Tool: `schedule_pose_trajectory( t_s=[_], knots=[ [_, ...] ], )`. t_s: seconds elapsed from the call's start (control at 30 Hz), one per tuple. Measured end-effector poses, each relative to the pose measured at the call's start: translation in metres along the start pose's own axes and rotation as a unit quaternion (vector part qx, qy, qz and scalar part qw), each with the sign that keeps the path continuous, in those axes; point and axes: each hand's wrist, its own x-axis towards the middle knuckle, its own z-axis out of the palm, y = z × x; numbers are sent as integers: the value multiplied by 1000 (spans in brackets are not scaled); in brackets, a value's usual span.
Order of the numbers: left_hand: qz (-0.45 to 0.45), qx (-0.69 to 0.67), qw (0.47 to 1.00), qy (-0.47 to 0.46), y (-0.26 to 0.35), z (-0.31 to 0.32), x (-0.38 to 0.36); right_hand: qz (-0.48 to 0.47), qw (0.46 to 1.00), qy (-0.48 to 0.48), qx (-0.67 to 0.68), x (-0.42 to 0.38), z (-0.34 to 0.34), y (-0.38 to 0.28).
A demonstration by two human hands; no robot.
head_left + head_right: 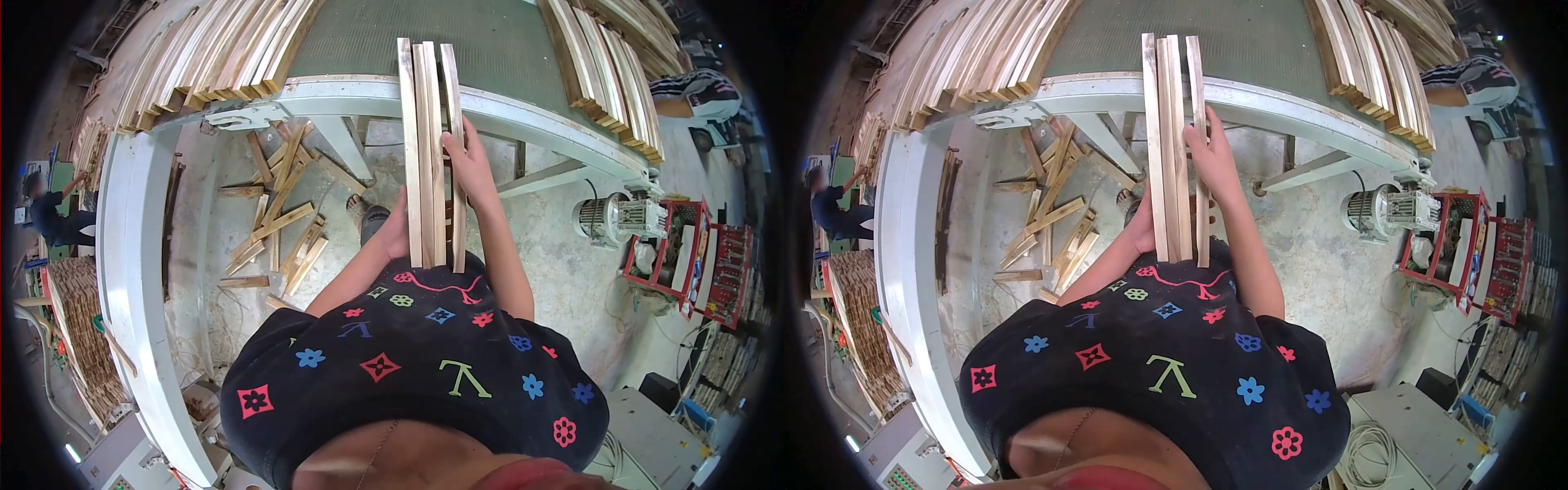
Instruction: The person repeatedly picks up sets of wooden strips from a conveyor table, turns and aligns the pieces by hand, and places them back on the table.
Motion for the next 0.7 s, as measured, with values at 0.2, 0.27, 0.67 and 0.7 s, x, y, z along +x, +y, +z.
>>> schedule_pose_trajectory(
  t_s=[0.2, 0.27, 0.67, 0.7],
  knots=[
    [-32, -66, 997, -1, 6, 8, -4, -72, 978, -10, -195, 0, -32, -25],
    [-23, -32, 999, -11, 8, 6, -4, -189, 952, -35, -237, 3, -48, -40],
    [2, -15, 999, 29, 3, 12, 1, -17, 999, 25, 34, 2, -22, -25],
    [1, -1, 999, 37, 4, 10, 1, 5, 998, 19, 52, 4, -19, -13]
  ],
)
